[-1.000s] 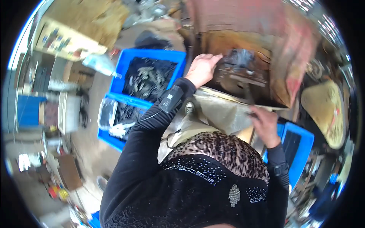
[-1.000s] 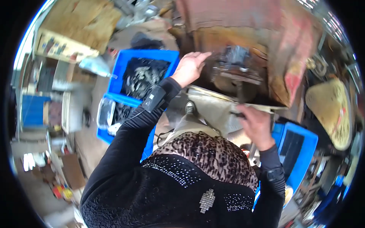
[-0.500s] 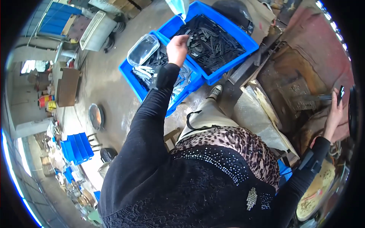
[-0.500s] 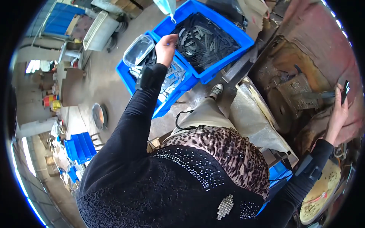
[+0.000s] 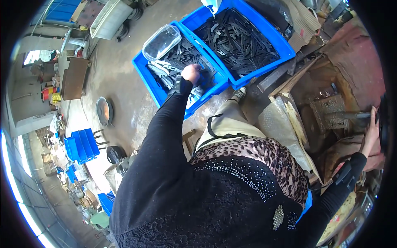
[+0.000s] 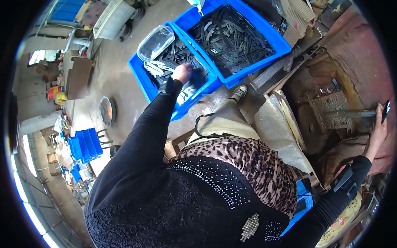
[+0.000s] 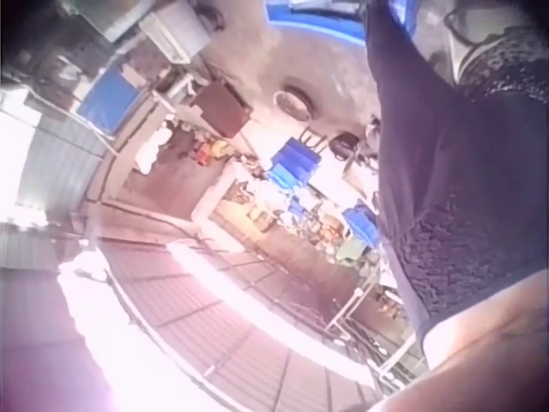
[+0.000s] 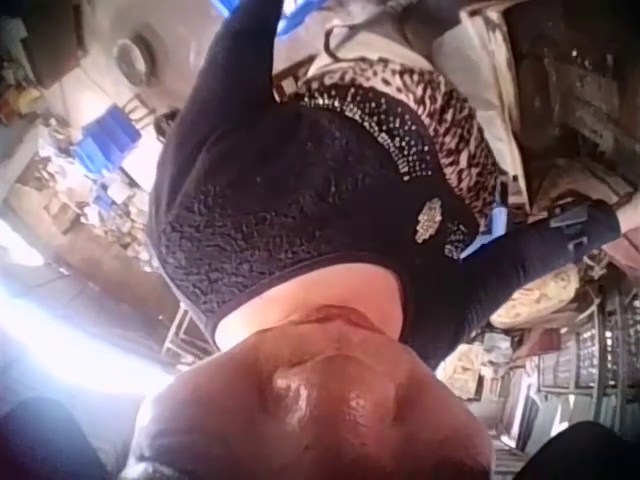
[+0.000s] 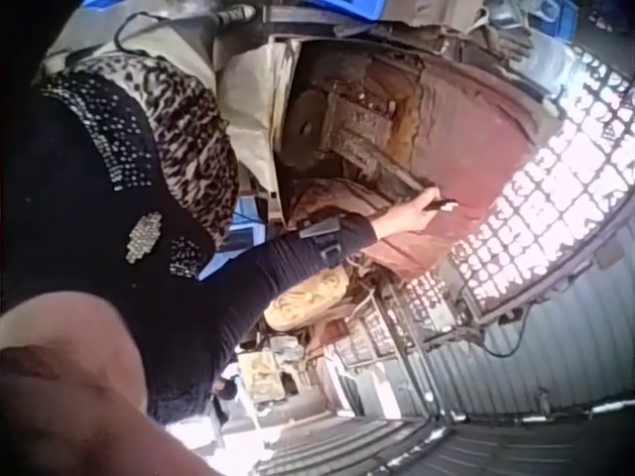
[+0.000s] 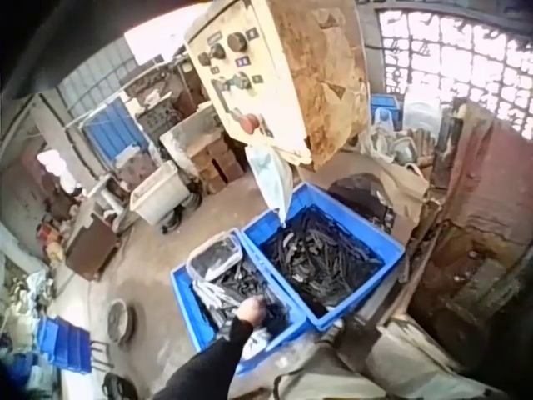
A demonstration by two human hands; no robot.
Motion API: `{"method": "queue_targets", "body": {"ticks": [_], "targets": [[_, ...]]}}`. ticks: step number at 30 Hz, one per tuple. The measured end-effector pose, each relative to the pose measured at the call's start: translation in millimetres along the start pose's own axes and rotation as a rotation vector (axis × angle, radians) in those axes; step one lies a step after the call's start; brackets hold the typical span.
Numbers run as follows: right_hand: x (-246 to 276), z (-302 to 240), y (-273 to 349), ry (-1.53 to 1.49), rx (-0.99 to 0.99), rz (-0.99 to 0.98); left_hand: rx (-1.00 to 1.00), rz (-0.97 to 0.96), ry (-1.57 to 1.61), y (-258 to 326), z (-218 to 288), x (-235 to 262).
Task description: The person picks up metal pieces from a blue bin, places them into a grinding machine, and moves a lever. After grinding, the person dips the pieces into a container of liquid and places them into a separate blue bin.
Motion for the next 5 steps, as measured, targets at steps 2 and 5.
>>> {"method": "queue_targets", "body": {"ticks": [2, 5], "targets": [[18, -85, 20, 0.341, 0.652, 0.112, -0.051, -0.012, -0.052, 1, 4, -6], [63, -40, 43, 0.657, 0.454, 0.142, -0.229, -0.029, -0.106, -21, 61, -38]]}}
Point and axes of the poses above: each hand's wrist, its own y-axis away from the middle knuckle, its own x-axis out of the back of the hand, z = x × y, the point moved 9 cm from there along -y, towards the middle knuckle, and after that the axes turned 12 degrees about z, right-handed, at the moved point
